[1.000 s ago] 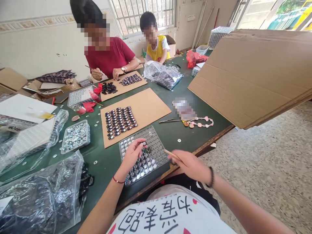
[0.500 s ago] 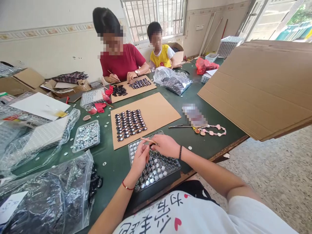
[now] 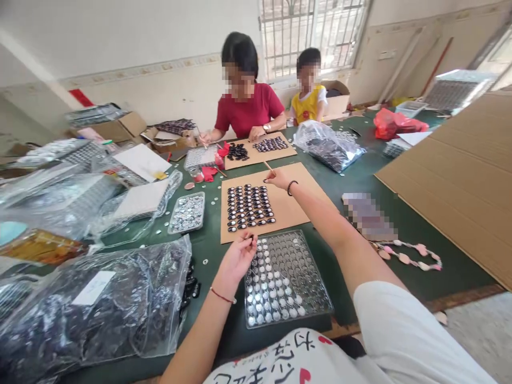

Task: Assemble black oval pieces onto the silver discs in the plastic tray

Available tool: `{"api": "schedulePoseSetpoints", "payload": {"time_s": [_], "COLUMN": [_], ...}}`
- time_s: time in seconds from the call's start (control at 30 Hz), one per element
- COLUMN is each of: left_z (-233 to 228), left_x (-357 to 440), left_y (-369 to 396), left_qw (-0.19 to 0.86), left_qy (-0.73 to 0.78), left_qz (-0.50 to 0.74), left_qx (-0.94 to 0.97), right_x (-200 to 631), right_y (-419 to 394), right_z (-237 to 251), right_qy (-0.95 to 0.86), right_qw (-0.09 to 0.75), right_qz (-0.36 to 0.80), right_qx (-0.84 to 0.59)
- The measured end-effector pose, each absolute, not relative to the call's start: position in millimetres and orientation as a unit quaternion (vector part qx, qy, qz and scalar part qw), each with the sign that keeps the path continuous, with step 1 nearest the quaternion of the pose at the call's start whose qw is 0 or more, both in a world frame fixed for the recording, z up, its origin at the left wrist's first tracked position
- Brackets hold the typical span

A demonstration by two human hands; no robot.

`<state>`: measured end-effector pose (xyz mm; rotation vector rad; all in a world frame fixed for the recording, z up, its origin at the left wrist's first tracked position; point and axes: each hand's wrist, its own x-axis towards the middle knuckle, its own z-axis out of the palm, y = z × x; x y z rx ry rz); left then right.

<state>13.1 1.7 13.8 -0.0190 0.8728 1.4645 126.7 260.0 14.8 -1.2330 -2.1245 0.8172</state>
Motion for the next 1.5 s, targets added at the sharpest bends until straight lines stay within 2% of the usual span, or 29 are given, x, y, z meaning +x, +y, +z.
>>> {"api": "schedulePoseSetpoints", "payload": {"time_s": [0.23,0.43,0.57,0.67,0.83,0.97,1.07,1.2,1.4,1.5], "left_z": [15,15,10,7,9,12,11,8,-2,-4], "left_x": [18,17,18,19,19,20,22,25,27,29], "left_y": [-8,-11,-8,-5,-4,-2,0,3,8,11], "left_qw": [0.67,0.704,0.681,0.674,0.663,0.667,0.655,0.606,0.549,0.519], "left_qy": [0.376,0.358,0.366,0.38,0.384,0.385,0.411,0.466,0.521,0.546], "left_qz": [0.637,0.609,0.632,0.632,0.636,0.629,0.62,0.609,0.578,0.567], "left_qx": [0.062,0.076,0.063,0.052,0.088,0.111,0.131,0.212,0.305,0.333], "right_x": [78,56,56,58,85,140,178,203,199,195], "right_y": [297,303,300,293,259,194,135,88,64,54], "right_z": [-20,-31,-30,-17,19,28,17,-1,4,5], "right_qy": [-0.787,-0.791,-0.787,-0.779,-0.742,-0.727,-0.721,-0.77,-0.898,-0.929], "right_qw": [0.227,0.17,0.157,0.184,0.307,0.358,0.399,0.332,0.205,0.155], "right_qz": [0.312,0.309,0.312,0.32,0.328,0.361,0.442,0.452,0.341,0.282], "right_qx": [-0.482,-0.5,-0.508,-0.507,-0.497,-0.461,-0.354,-0.304,-0.188,-0.184]}}
